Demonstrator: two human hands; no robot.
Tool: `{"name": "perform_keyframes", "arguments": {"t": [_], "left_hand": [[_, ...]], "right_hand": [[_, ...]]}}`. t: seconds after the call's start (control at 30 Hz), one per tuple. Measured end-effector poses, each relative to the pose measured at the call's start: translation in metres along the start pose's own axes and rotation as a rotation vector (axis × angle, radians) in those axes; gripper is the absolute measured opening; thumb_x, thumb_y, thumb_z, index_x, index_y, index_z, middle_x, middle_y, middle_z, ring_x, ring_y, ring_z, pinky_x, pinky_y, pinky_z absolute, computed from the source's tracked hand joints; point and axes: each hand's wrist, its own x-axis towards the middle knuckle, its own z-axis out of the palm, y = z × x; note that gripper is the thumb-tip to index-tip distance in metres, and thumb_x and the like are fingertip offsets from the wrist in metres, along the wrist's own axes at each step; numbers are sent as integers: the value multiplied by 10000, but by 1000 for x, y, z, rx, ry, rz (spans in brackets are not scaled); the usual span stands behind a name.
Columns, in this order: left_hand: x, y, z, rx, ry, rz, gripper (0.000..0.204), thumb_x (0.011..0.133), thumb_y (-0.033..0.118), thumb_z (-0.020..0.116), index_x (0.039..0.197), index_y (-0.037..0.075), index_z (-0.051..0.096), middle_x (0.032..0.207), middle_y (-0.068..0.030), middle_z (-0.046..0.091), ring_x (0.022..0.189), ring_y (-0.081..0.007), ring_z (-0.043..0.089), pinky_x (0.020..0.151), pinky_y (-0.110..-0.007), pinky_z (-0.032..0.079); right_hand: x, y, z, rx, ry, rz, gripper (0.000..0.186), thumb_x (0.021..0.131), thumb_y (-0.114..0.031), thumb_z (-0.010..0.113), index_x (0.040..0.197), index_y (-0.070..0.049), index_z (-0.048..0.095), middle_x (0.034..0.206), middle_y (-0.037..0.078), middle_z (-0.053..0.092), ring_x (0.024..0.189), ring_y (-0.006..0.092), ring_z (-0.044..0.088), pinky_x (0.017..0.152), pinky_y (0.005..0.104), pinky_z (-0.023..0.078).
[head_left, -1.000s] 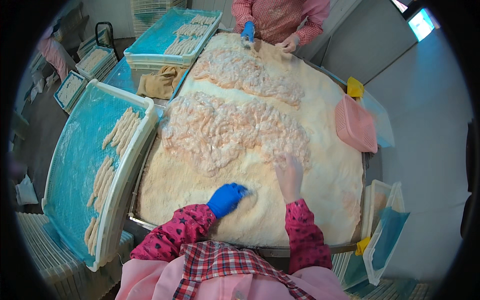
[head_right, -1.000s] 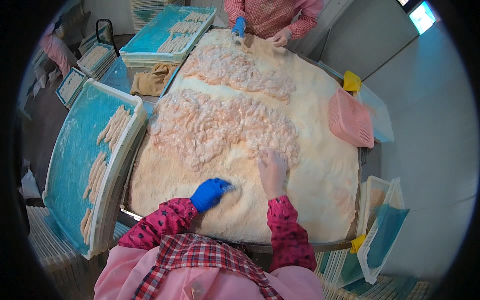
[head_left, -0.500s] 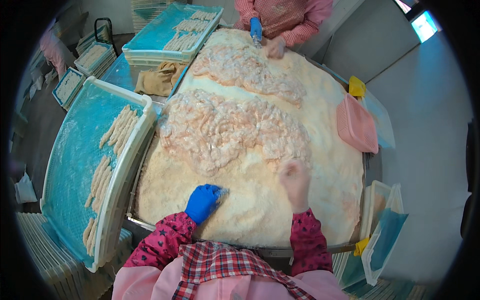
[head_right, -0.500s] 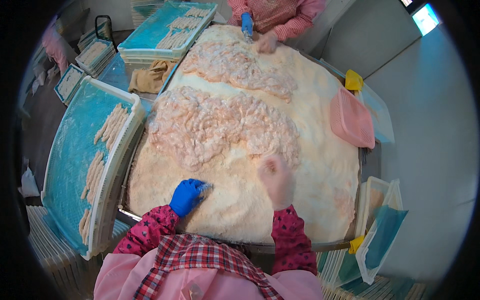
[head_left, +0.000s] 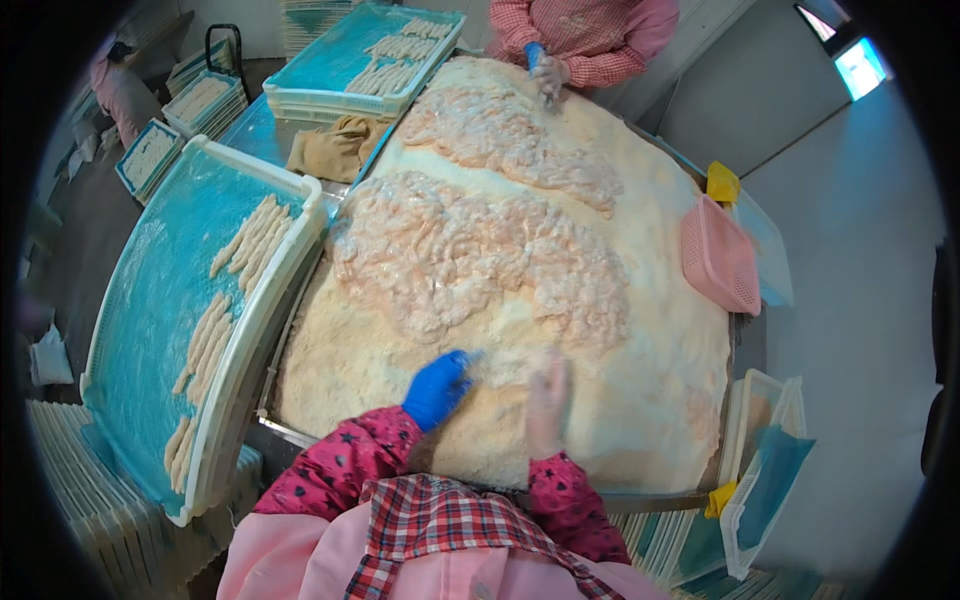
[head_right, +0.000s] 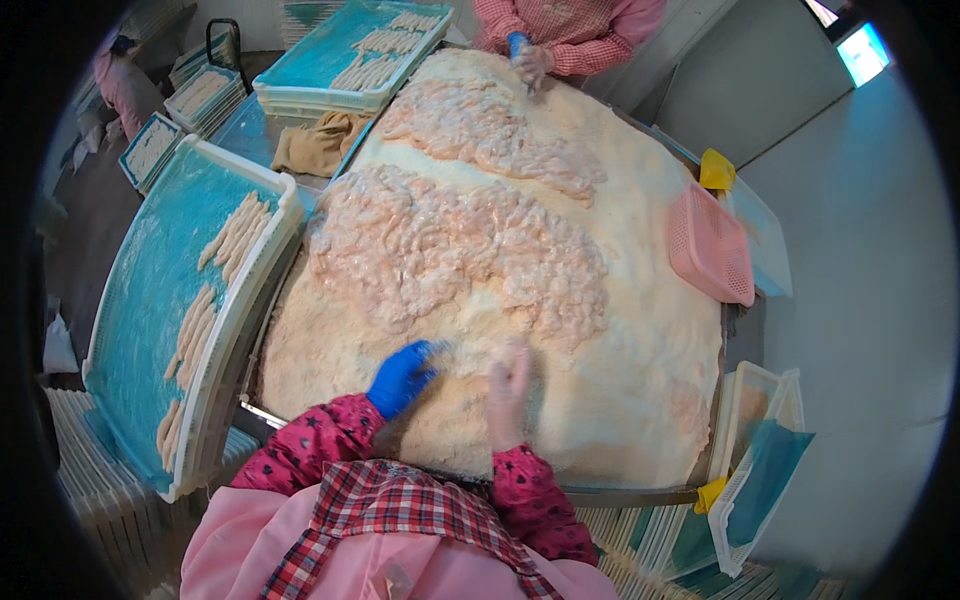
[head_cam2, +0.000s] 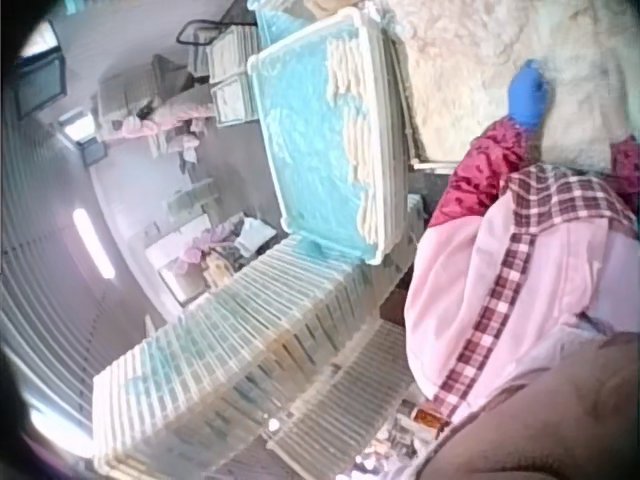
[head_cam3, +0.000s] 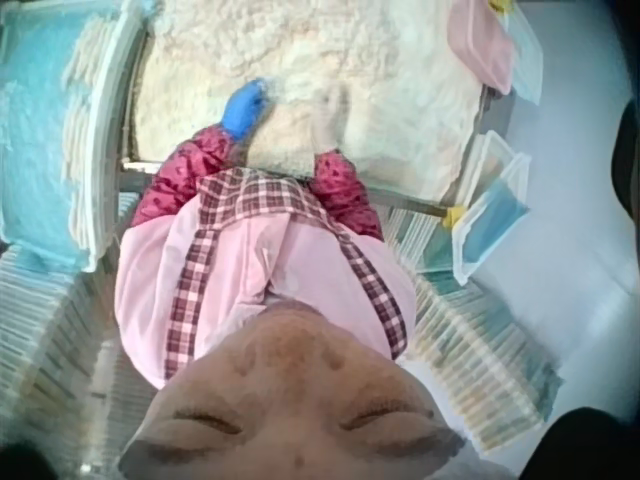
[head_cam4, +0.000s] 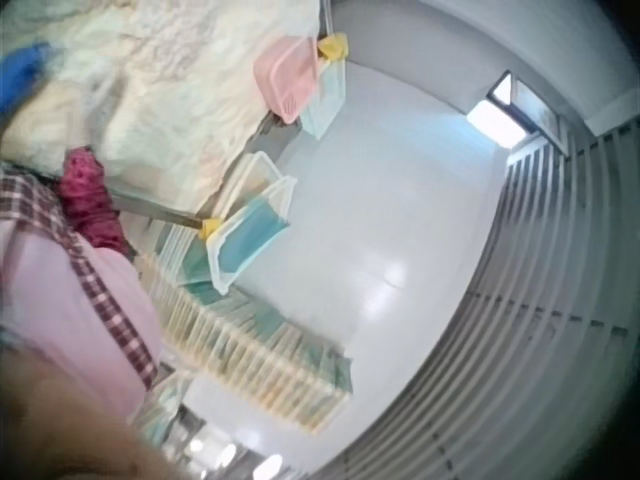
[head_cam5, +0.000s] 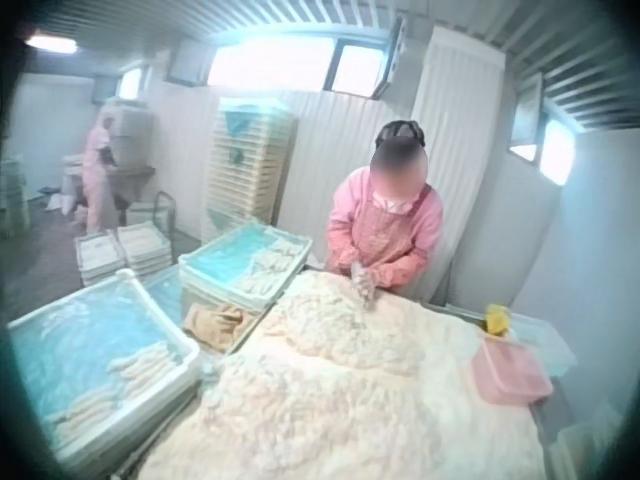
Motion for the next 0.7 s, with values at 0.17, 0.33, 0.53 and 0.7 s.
{"name": "perform_keyframes", "arguments": {"t": [0.17, 0.33, 0.53, 0.7], "left_hand": [[20, 10, -61, 354, 52, 161, 547, 747, 146, 679, 1263, 104, 502, 1170, -143, 548, 1044, -336, 530, 888, -386, 433], [15, 19, -26, 323, -208, 329, 656, 740, 237, 696, 1321, 89, 429, 1219, -165, 519, 1132, -340, 481, 949, -421, 392], [2, -23, -12, 407, -396, 17, 300, 786, 193, 631, 1077, 123, 603, 1017, -89, 602, 929, -308, 570, 781, -406, 476], [-3, -10, -26, 410, -243, 241, 385, 777, 198, 631, 1148, 113, 570, 1073, -104, 589, 963, -312, 556, 823, -409, 454]], "right_hand": [[25, -15, -48, -836, -665, -287, 446, 765, -114, 624, 1187, -9, 524, 1238, 192, 499, 1127, 322, 477, 983, 371, 358], [26, -16, -38, -900, -555, -522, 504, 695, -226, 716, 1149, -66, 565, 1306, 150, 468, 1165, 326, 447, 988, 419, 340], [40, 10, -48, -1019, -744, -425, 603, 663, -224, 727, 1203, -44, 531, 1294, 175, 470, 1192, 325, 429, 1003, 412, 328], [21, 37, -93, -835, -435, -302, 565, 701, -130, 678, 1229, -19, 508, 1288, 191, 473, 1196, 343, 425, 995, 407, 343]]}}
